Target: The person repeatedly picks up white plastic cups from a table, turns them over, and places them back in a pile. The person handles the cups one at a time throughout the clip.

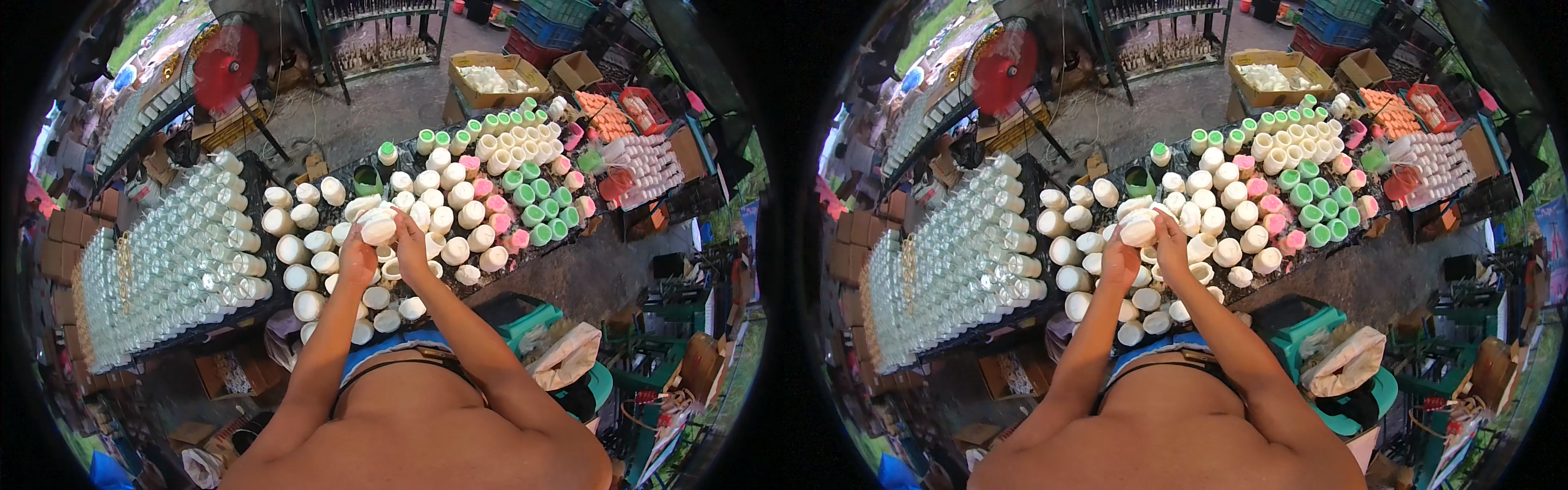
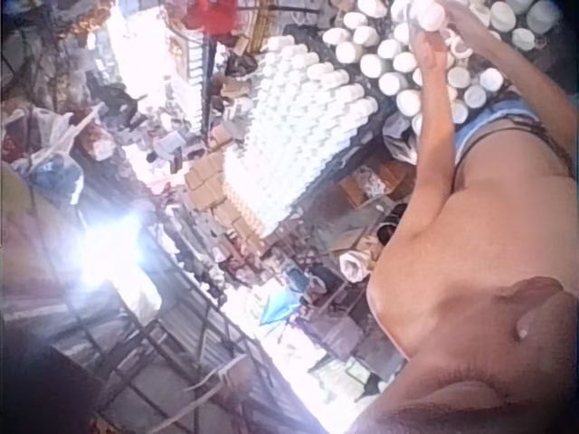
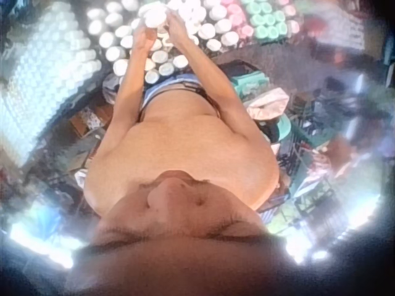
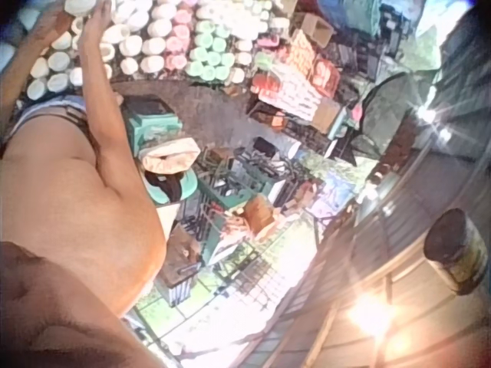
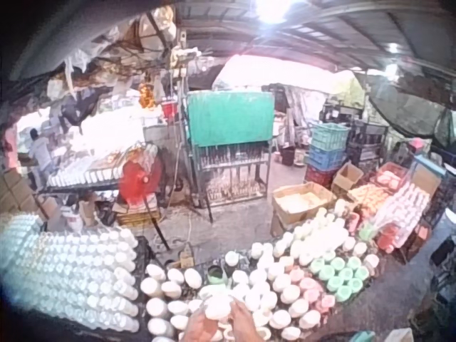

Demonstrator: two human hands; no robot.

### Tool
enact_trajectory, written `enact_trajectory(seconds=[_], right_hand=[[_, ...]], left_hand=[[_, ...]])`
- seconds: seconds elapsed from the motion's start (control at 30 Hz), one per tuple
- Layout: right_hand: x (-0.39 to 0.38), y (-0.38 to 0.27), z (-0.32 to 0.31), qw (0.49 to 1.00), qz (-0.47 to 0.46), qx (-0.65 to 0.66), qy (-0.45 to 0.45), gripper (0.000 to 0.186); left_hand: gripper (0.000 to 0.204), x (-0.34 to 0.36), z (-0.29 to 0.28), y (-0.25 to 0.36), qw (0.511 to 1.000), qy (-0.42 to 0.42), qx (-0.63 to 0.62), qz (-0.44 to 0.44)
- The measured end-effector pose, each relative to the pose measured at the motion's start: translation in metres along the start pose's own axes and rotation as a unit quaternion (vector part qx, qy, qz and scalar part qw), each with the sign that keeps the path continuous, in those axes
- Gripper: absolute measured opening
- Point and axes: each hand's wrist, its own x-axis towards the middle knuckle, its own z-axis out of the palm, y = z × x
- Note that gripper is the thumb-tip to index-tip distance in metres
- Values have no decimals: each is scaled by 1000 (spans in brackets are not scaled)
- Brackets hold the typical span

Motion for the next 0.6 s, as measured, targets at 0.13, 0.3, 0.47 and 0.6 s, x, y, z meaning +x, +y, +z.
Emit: enact_trajectory(seconds=[0.13, 0.3, 0.47, 0.6], right_hand=[[-8, 4, -9, 961, -90, -235, 113, 42], [-10, 9, -12, 952, -186, -195, 147, 41], [-15, 6, -8, 990, -49, 87, 100, 33], [-31, -30, 3, 953, 86, 287, -36, 40]], left_hand=[[37, -4, 17, -1, 966, 70, 242, 48], [44, -10, 35, 3, 972, 30, 224, 69], [45, -13, 46, 10, 968, 4, 248, 37], [50, -29, 61, 25, 995, -63, 67, -28]])
